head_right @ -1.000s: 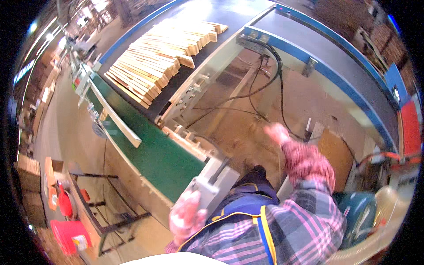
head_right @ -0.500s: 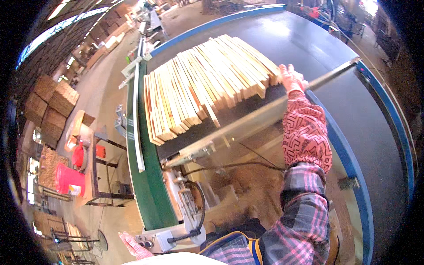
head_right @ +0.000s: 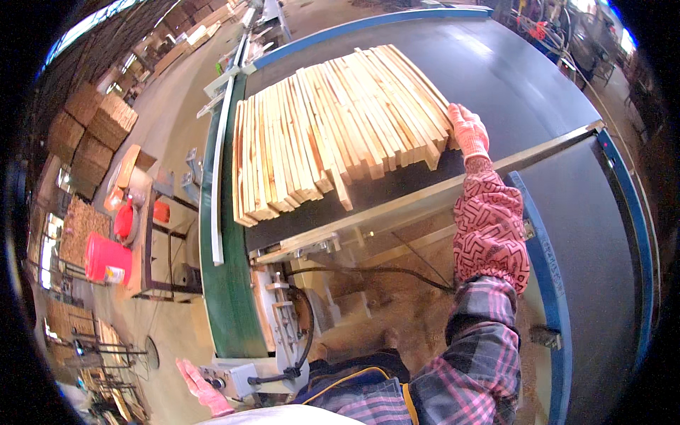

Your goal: The person gathers stacks of thin wooden slats from a metal table and places them onto a conveyor belt. They then walk to a control panel, open the door, and adjust internal settings. The person returns to the conveyor to monitor the wood as it moves through the machine.

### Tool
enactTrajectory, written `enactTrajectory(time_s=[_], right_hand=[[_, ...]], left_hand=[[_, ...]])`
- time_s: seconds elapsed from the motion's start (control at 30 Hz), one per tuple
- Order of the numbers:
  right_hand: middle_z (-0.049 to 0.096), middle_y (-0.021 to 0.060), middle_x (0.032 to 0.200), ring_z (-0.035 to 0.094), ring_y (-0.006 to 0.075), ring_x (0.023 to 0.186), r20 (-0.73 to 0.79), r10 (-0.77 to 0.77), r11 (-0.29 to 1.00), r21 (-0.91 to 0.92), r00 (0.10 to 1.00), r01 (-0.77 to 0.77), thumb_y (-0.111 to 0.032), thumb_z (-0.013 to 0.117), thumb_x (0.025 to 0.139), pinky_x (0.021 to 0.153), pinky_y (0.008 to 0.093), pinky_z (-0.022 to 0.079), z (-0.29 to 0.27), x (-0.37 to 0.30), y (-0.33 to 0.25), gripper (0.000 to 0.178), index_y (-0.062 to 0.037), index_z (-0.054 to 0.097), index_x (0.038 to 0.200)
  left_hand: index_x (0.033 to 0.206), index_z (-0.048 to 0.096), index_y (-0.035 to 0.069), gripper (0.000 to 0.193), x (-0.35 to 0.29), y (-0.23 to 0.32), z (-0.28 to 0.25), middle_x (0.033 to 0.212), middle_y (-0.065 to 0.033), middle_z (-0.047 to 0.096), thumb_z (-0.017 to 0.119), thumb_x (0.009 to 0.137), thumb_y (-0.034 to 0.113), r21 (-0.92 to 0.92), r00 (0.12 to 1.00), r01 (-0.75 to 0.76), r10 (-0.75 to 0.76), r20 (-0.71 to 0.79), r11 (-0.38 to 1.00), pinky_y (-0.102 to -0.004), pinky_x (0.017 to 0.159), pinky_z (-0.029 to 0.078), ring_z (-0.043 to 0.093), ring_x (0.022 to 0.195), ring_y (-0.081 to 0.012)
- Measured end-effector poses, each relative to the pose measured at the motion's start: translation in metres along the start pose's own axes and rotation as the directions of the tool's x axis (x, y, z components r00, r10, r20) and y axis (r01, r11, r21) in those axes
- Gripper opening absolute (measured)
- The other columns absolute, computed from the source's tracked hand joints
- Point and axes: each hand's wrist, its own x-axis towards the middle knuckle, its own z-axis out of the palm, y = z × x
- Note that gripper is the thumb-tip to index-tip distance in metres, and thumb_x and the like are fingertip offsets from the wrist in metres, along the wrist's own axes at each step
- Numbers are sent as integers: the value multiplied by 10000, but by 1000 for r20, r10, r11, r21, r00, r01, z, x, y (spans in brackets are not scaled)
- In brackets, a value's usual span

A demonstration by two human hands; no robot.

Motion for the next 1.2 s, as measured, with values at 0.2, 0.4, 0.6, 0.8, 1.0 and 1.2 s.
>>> enactTrajectory(time_s=[0.2, 0.4, 0.6, 0.8, 1.0, 1.2], right_hand=[[509, 200, 1426, 494, 375, 1310, -88, -42, 919, -393, 995, 4, -660, 420, 951, 1093, 444, 390, 9, -31, -34, 698, -214, 445, 1488], [504, 207, 1433, 477, 372, 1322, -371, -209, 971, -188, 905, 147, -611, 522, 946, 1094, 430, 365, -19, -115, -93, 708, -161, 453, 1487], [501, 159, 1458, 462, 346, 1349, -411, -420, 901, -300, 809, 315, -539, 537, 953, 1115, 403, 350, -6, -193, -185, 612, -218, 483, 1471], [529, 142, 1434, 512, 330, 1305, -469, -502, 863, -216, 727, 457, -463, 558, 971, 1079, 400, 394, 50, -357, -345, 570, -175, 495, 1459], [588, 130, 1360, 592, 280, 1197, 23, -783, 42, 999, 621, 16, -253, 563, 993, 1035, 398, 473, 204, -477, -516, 386, -78, 574, 1338], [583, 108, 645, 603, 335, 601, 394, -867, -173, 335, -305, 926, -262, 539, 871, 526, 473, 483, 386, -740, -631, 156, -128, 617, 881]], left_hand=[[1518, 352, 6, 587, 0, -19, -5, 1545, -148, 399, 504, 1039, 310, -20, 994, -112, 112, -6, 993, -348, 1168, 272, 382, 1409, -227], [1547, 266, 4, 644, 1, -15, -2, 1589, -164, 319, 521, 1024, 280, -151, 965, -211, 231, 127, 966, -369, 1188, 232, 311, 1461, -252], [1548, 255, -7, 718, 35, -31, -48, 1590, -207, 291, 556, 975, 305, -558, 801, -127, 417, 430, 820, -420, 1208, 198, 279, 1476, -311], [1486, 409, 64, 704, 153, -163, -110, 1440, -183, 514, 620, 927, 437, -204, 501, -543, 509, 700, 815, -449, 1115, 380, 473, 1342, -353], [1475, 403, 142, 722, 237, -228, -204, 1421, -150, 532, 478, 930, 610, 185, 165, -724, -94, 982, 665, -433, 1087, 407, 478, 1330, -315], [1501, 389, 193, 759, 281, -297, -263, 1423, -139, 536, 476, 911, 664, 464, 513, -556, -154, 844, 690, -445, 1058, 432, 494, 1320, -325]])
